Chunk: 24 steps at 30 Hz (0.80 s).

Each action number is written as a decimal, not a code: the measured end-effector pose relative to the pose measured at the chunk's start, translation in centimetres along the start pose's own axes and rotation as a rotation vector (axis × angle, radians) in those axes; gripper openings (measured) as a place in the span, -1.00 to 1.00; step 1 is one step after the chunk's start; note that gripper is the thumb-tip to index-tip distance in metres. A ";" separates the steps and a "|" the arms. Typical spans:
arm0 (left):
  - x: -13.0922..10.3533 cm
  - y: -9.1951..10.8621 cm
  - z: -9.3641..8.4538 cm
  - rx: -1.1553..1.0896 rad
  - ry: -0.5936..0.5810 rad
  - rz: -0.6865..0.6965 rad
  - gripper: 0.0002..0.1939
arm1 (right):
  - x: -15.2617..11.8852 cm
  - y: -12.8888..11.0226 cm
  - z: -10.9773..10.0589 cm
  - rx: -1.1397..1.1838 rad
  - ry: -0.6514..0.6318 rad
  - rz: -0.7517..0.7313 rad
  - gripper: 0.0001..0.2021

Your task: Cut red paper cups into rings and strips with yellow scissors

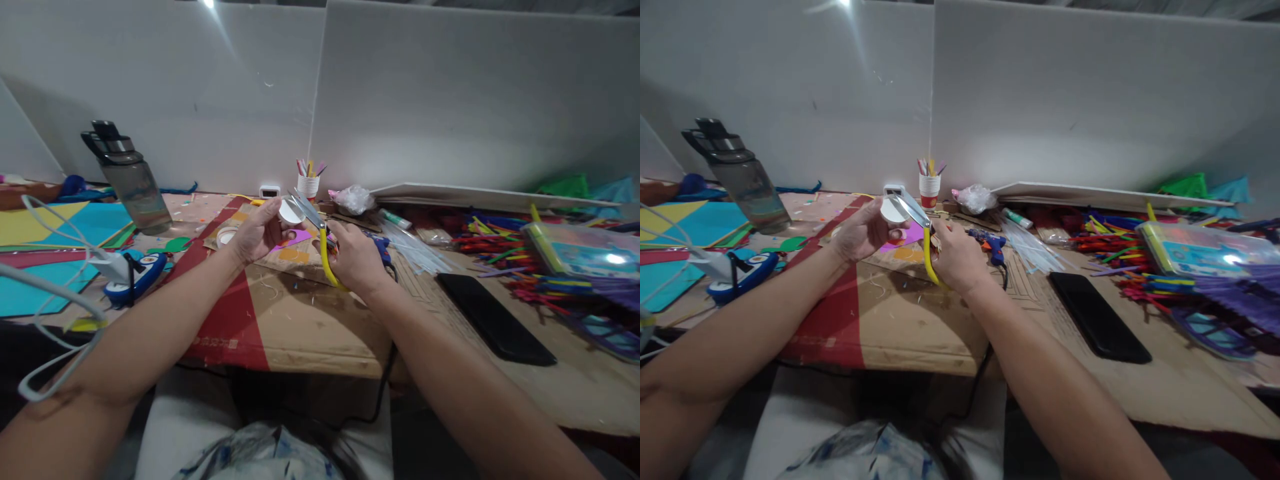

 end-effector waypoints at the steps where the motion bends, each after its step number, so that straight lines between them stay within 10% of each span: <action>1: 0.0 0.0 -0.1 0.000 0.000 0.000 -0.69 | 0.0 0.0 0.0 0.003 0.004 -0.003 -0.59; 24: 0.2 0.5 -0.3 -0.026 0.097 -0.134 -0.49 | 0.0 0.0 0.0 0.028 0.009 -0.027 -0.55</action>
Point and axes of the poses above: each hand's wrist, its own x-axis towards the middle knuckle, its own z-axis out of the palm, y = z × x, the point moved 1 cm from there along x, towards the middle knuckle, and after that the axes turned 11 degrees about -z, right-handed, at the moved point
